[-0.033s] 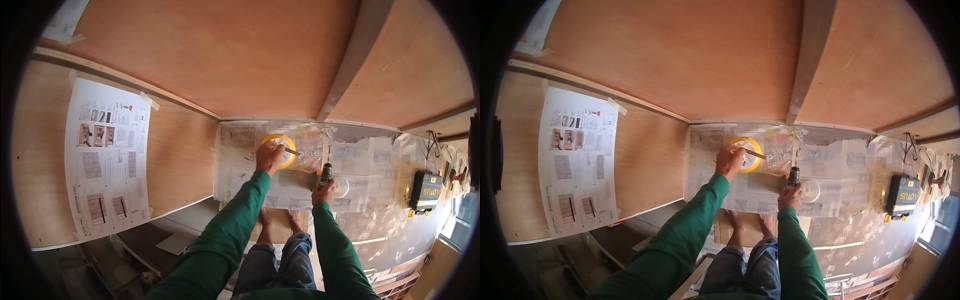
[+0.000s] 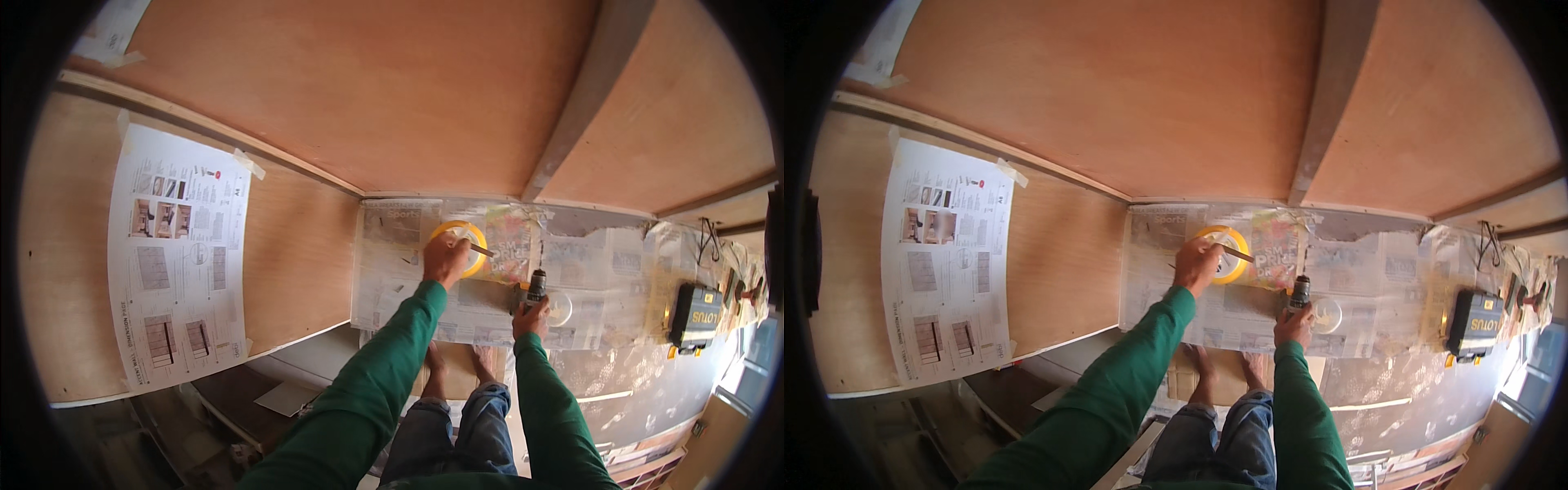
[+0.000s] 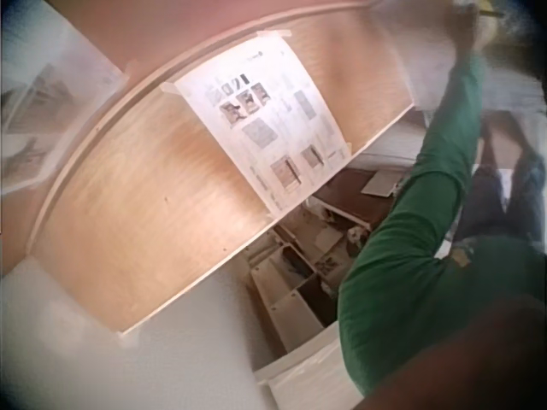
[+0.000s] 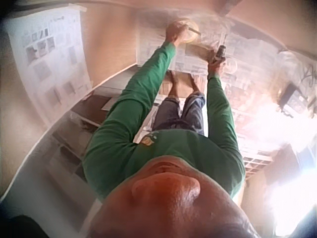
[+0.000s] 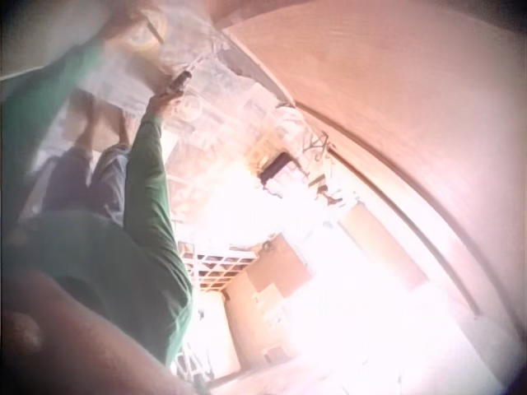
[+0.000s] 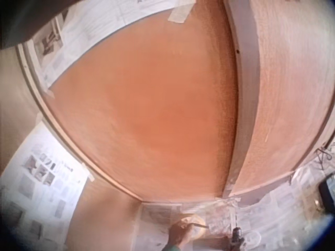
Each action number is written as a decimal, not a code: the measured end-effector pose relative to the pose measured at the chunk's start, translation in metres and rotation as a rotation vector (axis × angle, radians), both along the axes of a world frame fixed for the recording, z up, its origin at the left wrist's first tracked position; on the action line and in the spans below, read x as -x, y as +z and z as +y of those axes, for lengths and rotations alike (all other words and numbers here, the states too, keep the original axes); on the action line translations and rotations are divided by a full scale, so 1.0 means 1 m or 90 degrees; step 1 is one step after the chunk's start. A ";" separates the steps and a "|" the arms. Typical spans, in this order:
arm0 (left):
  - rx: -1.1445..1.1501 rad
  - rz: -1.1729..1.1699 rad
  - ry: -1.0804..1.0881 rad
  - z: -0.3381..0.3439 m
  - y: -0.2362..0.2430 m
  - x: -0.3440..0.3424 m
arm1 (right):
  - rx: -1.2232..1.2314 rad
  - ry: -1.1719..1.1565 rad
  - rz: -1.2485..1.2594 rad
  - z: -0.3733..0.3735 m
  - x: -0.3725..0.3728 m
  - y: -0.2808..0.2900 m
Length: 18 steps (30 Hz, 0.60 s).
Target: The person uses a power drill to secure wooden panels to a wall, then applies glue to the edges of a wooden strip using a small brush. The person positions the strip against the wall and presses it into place.
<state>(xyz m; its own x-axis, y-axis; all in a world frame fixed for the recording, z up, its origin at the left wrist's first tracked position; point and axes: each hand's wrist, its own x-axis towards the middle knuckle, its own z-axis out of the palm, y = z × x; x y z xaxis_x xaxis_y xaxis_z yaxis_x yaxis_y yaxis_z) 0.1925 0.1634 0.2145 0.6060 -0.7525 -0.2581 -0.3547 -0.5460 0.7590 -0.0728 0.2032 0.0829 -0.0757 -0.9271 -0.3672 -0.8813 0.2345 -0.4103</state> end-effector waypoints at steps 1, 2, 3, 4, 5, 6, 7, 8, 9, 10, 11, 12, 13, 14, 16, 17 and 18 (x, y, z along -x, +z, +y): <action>-0.009 0.012 -0.040 0.001 -0.005 -0.003 | 0.006 -0.002 0.012 -0.003 0.001 -0.003; -0.013 0.036 -0.087 -0.001 -0.010 0.000 | 0.015 -0.010 0.037 -0.006 0.013 -0.014; -0.016 0.058 -0.133 -0.001 -0.017 0.004 | 0.026 -0.017 0.060 -0.004 0.017 -0.021; -0.024 -0.050 -0.144 0.037 -0.052 -0.012 | -0.118 -0.050 -0.010 0.014 -0.015 0.006; -0.005 -0.154 -0.178 0.055 -0.080 -0.013 | -0.114 -0.026 -0.066 0.023 -0.018 0.007; -0.025 -0.107 -0.167 0.043 -0.075 -0.006 | -0.108 -0.023 -0.108 0.027 -0.003 0.000; -0.062 -0.081 -0.160 0.034 -0.061 -0.003 | -0.078 0.005 -0.192 0.013 -0.018 0.022; -0.090 -0.059 -0.151 0.021 -0.041 0.000 | -0.028 -0.002 -0.206 0.014 -0.014 0.018; -0.054 -0.053 -0.125 0.029 -0.058 -0.012 | 0.031 0.012 -0.218 0.021 -0.023 0.007; -0.016 -0.037 -0.161 0.028 -0.059 -0.010 | 0.092 0.017 -0.215 0.019 -0.016 -0.007; -0.022 -0.047 -0.184 0.035 -0.075 -0.020 | 0.141 0.030 -0.243 0.022 -0.024 -0.018; 0.067 -0.064 -0.220 0.032 -0.066 -0.010 | 0.153 0.021 -0.232 0.018 -0.014 -0.027; 0.097 -0.138 -0.209 0.047 -0.077 -0.023 | 0.173 0.039 -0.297 0.024 -0.026 -0.034; 0.139 -0.200 -0.155 0.056 -0.078 -0.038 | 0.231 0.054 -0.379 0.018 -0.042 -0.042; 0.232 -0.119 -0.133 0.025 -0.028 -0.010 | 0.307 0.032 -0.381 -0.022 -0.002 -0.072; 0.210 -0.007 -0.113 0.057 0.038 -0.005 | 0.208 0.033 -0.319 -0.014 -0.009 -0.022; 0.151 -0.067 -0.111 0.079 0.029 -0.011 | 0.162 0.041 -0.301 -0.009 -0.014 -0.003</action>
